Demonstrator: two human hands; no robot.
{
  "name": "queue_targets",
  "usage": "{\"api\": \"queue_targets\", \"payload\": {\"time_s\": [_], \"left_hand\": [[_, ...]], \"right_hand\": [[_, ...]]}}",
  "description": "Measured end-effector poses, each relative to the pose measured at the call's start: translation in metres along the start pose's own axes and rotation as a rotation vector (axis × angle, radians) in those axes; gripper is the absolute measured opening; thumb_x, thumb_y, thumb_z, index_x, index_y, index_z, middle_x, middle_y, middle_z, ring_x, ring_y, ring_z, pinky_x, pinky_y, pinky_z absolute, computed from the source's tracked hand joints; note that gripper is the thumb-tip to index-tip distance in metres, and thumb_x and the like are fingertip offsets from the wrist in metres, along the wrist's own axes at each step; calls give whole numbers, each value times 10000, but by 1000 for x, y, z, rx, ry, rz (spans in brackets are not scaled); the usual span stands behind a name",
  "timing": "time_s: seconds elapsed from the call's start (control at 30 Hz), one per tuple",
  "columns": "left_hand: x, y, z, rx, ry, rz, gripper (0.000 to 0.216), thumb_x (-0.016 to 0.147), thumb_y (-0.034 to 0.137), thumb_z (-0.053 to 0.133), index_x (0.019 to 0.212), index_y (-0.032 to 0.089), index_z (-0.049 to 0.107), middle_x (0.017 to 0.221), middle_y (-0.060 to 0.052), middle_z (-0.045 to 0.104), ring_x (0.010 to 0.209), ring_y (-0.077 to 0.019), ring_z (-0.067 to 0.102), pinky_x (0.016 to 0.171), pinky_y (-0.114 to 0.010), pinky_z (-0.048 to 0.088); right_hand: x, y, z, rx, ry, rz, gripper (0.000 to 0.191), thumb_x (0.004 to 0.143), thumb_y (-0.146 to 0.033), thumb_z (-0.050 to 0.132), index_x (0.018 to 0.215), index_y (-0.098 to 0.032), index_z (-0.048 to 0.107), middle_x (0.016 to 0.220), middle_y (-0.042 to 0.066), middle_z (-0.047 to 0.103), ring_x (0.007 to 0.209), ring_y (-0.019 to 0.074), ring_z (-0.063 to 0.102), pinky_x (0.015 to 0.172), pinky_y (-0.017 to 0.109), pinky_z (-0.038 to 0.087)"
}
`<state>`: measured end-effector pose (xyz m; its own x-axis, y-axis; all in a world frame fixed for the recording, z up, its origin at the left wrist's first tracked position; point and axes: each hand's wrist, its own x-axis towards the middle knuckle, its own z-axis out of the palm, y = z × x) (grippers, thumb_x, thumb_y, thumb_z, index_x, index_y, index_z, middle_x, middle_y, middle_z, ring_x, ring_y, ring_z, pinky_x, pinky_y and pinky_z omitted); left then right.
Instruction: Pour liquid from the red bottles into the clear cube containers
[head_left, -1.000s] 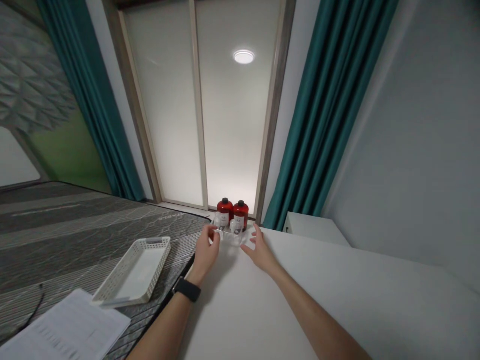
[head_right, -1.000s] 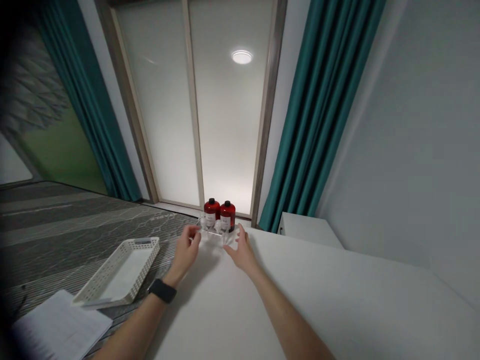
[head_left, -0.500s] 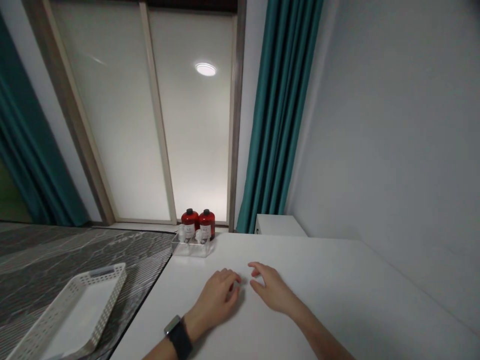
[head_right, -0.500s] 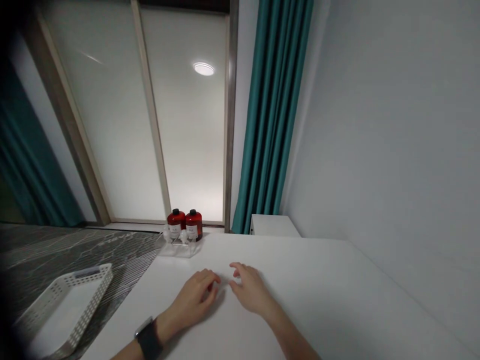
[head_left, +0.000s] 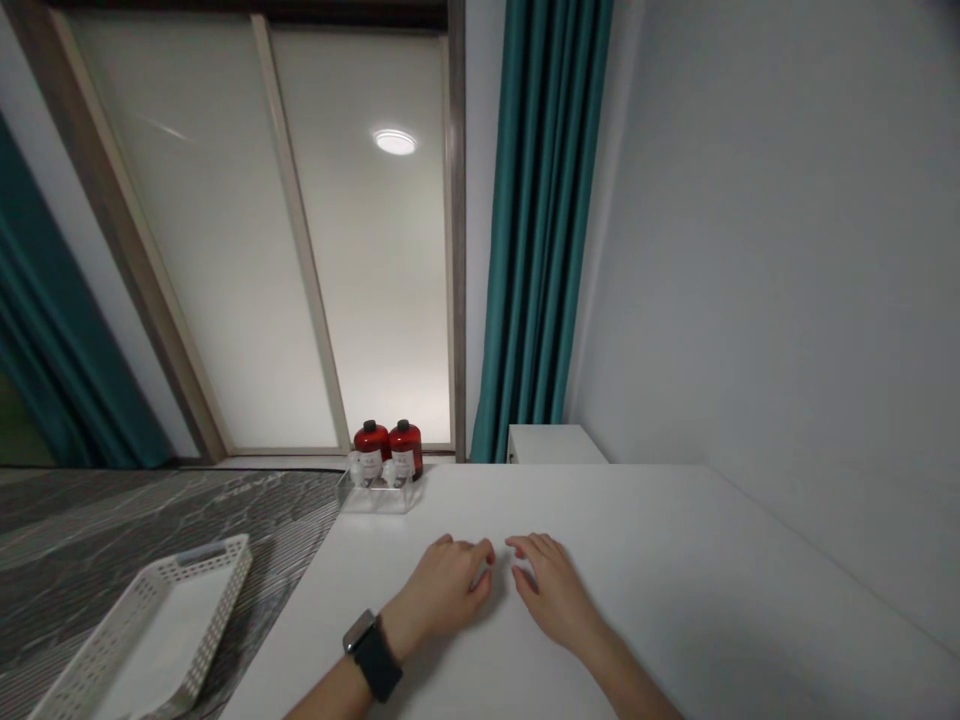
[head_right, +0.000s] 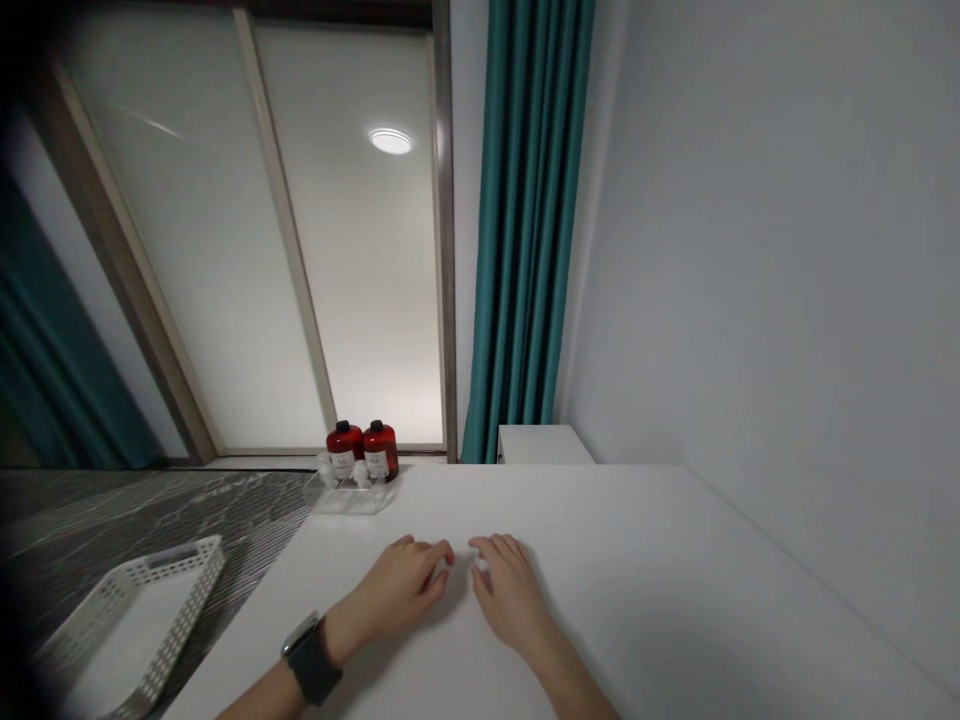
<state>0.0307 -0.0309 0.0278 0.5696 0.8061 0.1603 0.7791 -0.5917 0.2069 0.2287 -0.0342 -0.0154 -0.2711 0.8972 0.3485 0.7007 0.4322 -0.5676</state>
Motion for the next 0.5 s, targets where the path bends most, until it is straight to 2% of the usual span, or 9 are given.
{"api": "queue_targets", "payload": {"time_s": [0.13, 0.27, 0.4, 0.5], "left_hand": [[0, -3, 12, -40, 171, -106, 206, 902, 143, 460, 1007, 195, 630, 865, -68, 697, 850, -251, 647, 842, -412, 473], [-9, -6, 26, -146, 323, -74, 251, 869, 127, 497, 1082, 188, 615, 1089, -113, 630, 1056, -279, 568, 906, -420, 472], [-15, -9, 32, -192, 258, -65, 270, 857, 124, 512, 1095, 203, 611, 1123, -100, 612, 1080, -277, 547, 939, -439, 472], [-16, -12, 35, -172, 196, -85, 337, 834, 117, 533, 1150, 210, 603, 1258, -112, 573, 1193, -293, 504, 1011, -469, 447]], "right_hand": [[-4, -5, -1, -68, -47, 12, 341, 875, -105, 521, 1182, -205, 632, 1123, 91, 667, 1112, 279, 567, 1007, 439, 416], [-6, -5, 0, -101, -85, 11, 360, 876, -97, 520, 1201, -207, 627, 1139, 89, 653, 1121, 270, 561, 1010, 420, 416], [-8, -2, 1, -160, -139, -11, 396, 853, -88, 528, 1209, -230, 628, 1146, 82, 636, 1123, 272, 554, 1009, 417, 417], [-9, 1, 1, -163, -165, -25, 416, 844, -101, 543, 1231, -233, 618, 1165, 78, 625, 1132, 272, 543, 1016, 417, 413]]}}
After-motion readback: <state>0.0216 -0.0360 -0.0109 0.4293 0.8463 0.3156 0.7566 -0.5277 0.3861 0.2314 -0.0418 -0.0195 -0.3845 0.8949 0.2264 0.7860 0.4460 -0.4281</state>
